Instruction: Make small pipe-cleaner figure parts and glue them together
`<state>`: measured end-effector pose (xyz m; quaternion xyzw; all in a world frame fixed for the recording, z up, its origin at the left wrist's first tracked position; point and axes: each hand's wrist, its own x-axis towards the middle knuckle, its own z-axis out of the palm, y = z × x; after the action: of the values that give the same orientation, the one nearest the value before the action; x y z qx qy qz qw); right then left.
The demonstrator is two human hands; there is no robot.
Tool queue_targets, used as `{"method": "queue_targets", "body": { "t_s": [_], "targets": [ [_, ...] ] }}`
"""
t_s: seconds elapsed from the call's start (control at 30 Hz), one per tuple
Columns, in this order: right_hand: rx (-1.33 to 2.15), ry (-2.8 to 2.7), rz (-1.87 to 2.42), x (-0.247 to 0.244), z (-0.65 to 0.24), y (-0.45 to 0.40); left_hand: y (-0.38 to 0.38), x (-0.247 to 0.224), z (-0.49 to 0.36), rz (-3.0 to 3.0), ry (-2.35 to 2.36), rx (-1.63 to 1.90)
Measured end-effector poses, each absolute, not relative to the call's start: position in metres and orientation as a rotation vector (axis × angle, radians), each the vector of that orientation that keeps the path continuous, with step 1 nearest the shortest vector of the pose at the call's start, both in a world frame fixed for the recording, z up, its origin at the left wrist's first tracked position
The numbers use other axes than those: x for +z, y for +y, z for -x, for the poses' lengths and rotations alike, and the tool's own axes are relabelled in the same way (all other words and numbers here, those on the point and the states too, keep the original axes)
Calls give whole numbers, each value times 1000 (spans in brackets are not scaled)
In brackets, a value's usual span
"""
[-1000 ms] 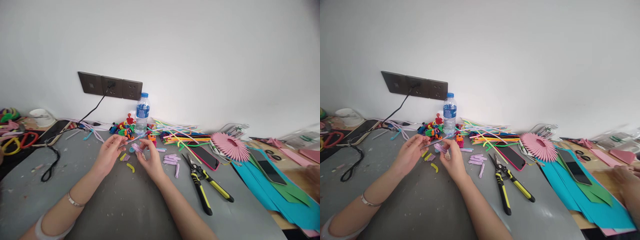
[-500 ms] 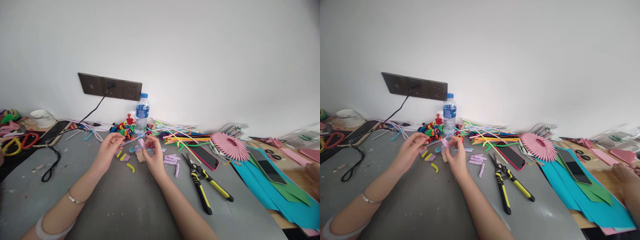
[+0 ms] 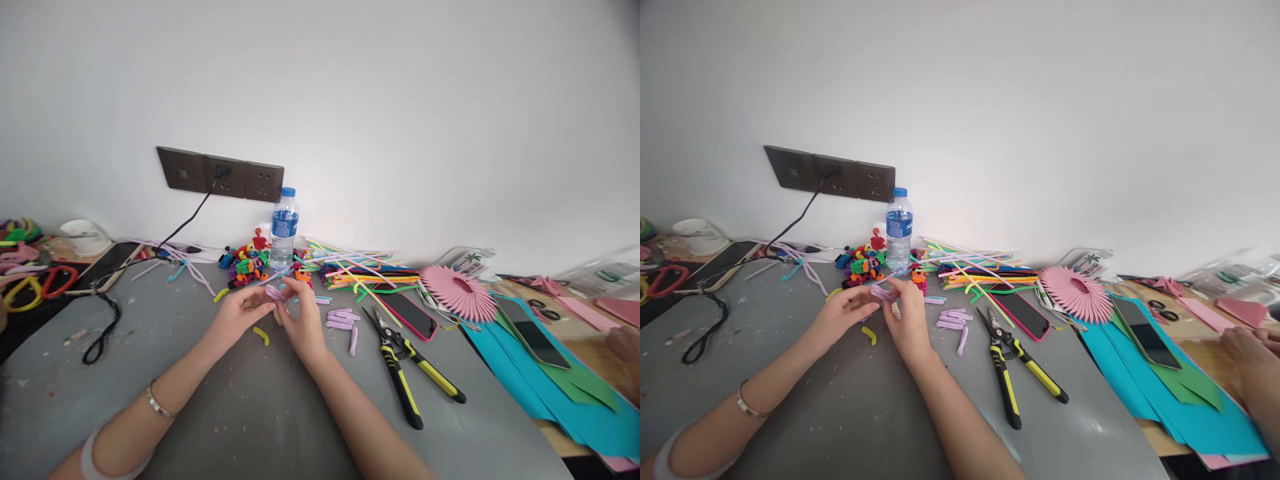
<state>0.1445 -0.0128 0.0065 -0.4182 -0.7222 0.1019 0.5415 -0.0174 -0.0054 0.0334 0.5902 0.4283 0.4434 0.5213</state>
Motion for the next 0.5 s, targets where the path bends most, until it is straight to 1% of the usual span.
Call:
{"method": "queue_targets", "body": {
  "t_s": [0.27,0.5],
  "targets": [
    [67,-1862,995,13,-142,-16,-7,25,14,-1314,1015,1097],
    [74,-1889,1004,12,-141,-16,-9,31,11,-1270,1068,1122]
  ]
}}
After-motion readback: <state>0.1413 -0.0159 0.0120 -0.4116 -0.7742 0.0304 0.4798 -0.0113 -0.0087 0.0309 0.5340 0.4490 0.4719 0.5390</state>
